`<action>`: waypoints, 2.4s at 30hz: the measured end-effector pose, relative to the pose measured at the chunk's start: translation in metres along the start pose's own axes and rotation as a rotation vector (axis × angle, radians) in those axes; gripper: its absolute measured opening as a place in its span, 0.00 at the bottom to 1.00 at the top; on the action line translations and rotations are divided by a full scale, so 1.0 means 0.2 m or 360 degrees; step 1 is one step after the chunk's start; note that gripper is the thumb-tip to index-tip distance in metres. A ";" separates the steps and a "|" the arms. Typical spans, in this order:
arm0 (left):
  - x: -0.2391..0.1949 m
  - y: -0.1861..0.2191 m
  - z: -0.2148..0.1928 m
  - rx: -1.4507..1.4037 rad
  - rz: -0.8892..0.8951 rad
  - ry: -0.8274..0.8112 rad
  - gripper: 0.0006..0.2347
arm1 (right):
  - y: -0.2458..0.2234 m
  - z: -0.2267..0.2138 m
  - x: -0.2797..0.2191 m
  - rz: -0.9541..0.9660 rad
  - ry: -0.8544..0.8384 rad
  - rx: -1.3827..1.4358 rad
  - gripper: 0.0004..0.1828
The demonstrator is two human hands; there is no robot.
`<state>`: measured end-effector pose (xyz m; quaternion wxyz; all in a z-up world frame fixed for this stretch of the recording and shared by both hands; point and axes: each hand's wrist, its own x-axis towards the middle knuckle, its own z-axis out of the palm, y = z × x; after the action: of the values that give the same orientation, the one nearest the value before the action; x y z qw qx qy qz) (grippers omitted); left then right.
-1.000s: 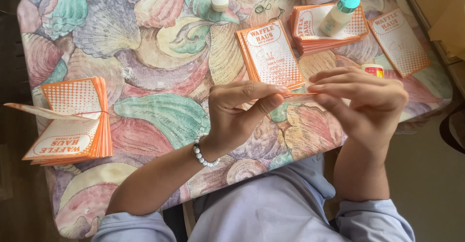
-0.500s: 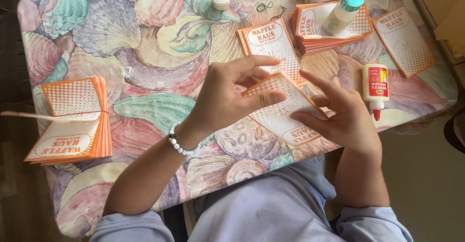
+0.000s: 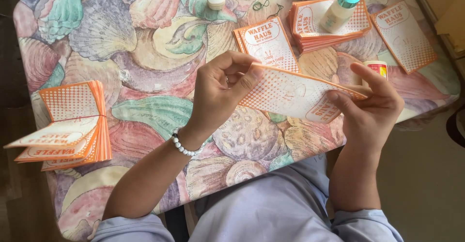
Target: Gluing and folding paper bags at a workstation
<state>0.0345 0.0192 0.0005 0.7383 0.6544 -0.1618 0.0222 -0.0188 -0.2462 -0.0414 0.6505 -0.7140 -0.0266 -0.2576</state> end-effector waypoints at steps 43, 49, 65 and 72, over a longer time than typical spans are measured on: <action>0.01 0.14 -0.08 0.0385 0.0180 -0.0017 0.05 | -0.29 -0.02 0.23 -0.0899 -0.0906 -0.1137 0.03; 0.01 0.15 -0.08 0.0403 0.0165 -0.0015 0.05 | -0.26 -0.27 0.22 -0.0701 -0.0808 -0.1308 0.02; 0.01 0.17 -0.11 0.0696 0.0579 -0.0159 0.05 | -0.27 0.13 0.34 -0.0908 -0.1134 -0.0973 0.08; 0.07 -0.01 0.03 0.0264 0.0448 -0.0055 0.05 | 0.17 -0.32 0.18 0.0061 -0.0330 -0.0619 0.15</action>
<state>0.0467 0.0103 0.0027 0.6685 0.6842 -0.2622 0.1275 0.0045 -0.3216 -0.0562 0.4991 -0.8490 -0.0294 -0.1707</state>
